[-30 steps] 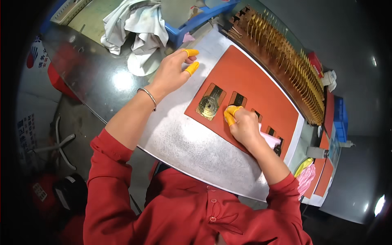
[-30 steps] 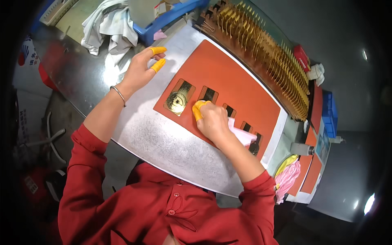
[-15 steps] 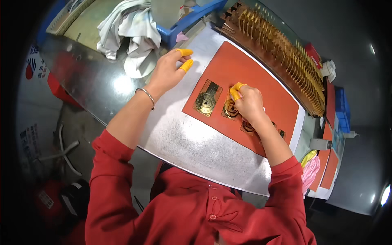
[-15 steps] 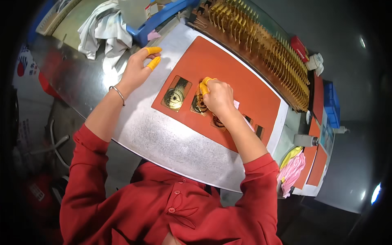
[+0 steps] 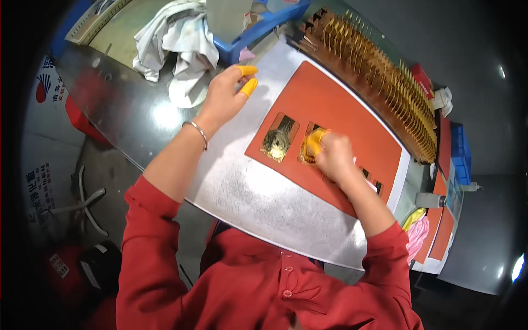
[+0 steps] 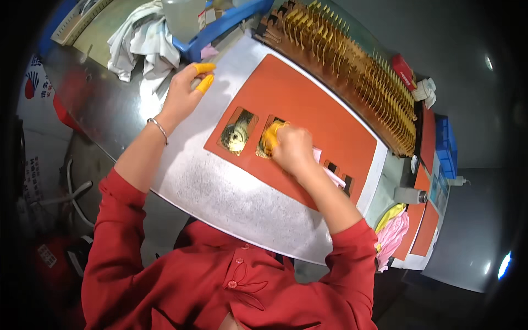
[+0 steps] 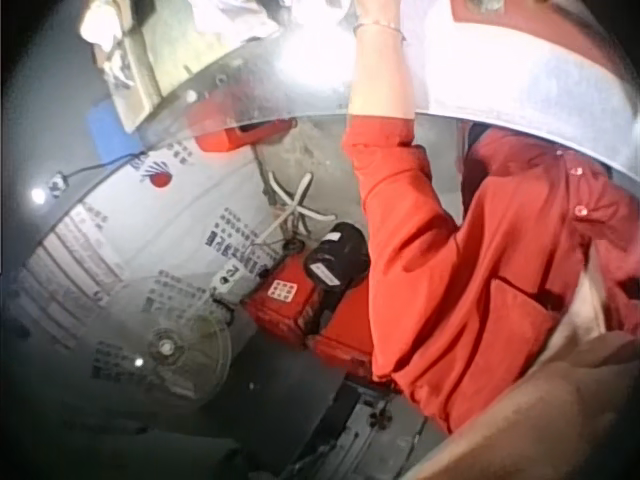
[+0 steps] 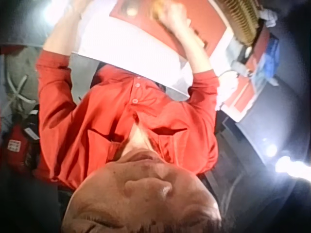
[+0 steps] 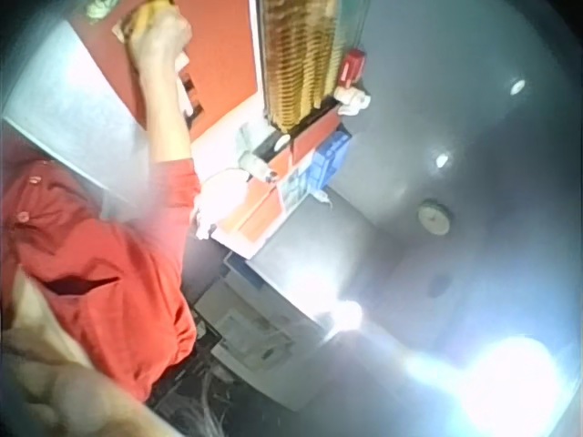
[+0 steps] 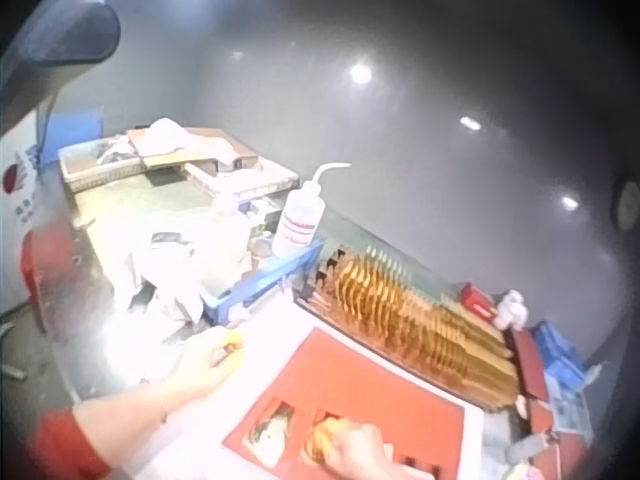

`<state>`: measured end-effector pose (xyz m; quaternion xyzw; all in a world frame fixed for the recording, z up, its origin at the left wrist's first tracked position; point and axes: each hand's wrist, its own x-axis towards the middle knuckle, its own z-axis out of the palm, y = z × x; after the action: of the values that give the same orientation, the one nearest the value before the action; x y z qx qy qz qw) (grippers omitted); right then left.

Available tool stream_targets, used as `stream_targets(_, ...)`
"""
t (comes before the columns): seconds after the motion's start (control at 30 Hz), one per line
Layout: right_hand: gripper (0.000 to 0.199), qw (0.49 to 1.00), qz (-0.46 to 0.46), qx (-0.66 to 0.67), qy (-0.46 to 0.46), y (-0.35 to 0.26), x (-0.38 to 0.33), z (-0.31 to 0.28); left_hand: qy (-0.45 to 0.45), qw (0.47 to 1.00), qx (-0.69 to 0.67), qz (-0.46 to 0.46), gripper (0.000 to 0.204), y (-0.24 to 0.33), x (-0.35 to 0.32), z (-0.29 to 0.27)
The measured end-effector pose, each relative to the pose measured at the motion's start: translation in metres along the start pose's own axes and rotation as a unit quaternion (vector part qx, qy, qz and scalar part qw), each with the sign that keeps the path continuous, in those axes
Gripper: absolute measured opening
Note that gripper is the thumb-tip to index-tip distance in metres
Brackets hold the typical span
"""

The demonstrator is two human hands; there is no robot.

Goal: The person wipes the surface of several small, dark, guitar-shaped decorative items arranged on a red mat using a yellow cloth. They periodically apply liquid from a squeeze bottle onto the cloth and continue wiping the items individually. The person also uses a pink cloth to wipe the items and the surrounding mat area.

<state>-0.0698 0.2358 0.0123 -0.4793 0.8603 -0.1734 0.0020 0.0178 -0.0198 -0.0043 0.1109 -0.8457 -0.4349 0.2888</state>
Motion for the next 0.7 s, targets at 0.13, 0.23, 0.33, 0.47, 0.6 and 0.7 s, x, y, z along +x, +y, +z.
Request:
stream_targets(0.13,0.013,1.000,-0.010,0.020,0.008,0.002,0.003,-0.003,-0.013,1.000,-0.015,0.011,0.023,-0.002,-0.001,0.003)
stream_targets(0.23,0.008,0.996,-0.072,0.037,-0.035,-0.016,-0.026,0.004,-0.002,1.000,-0.015,0.006,0.022,-0.003,-0.002,0.002)
stream_targets(0.33,0.009,0.997,-0.058,0.025,0.034,-0.009,-0.003,0.002,-0.010,1.000,-0.016,0.001,0.022,0.000,0.000,0.004)
stream_targets(0.47,0.003,0.996,-0.084,0.039,0.007,-0.019,-0.018,0.001,0.000,1.000,-0.020,0.000,0.023,-0.001,-0.002,0.004)
stream_targets(0.6,0.012,1.000,-0.007,0.000,0.011,0.001,0.000,0.003,-0.004,0.999,-0.023,-0.023,0.023,0.004,-0.001,0.003)
stream_targets(0.7,0.004,0.998,-0.070,-0.004,-0.011,0.000,-0.006,0.002,0.041,0.998,-0.012,0.037,0.020,-0.008,-0.002,0.003)
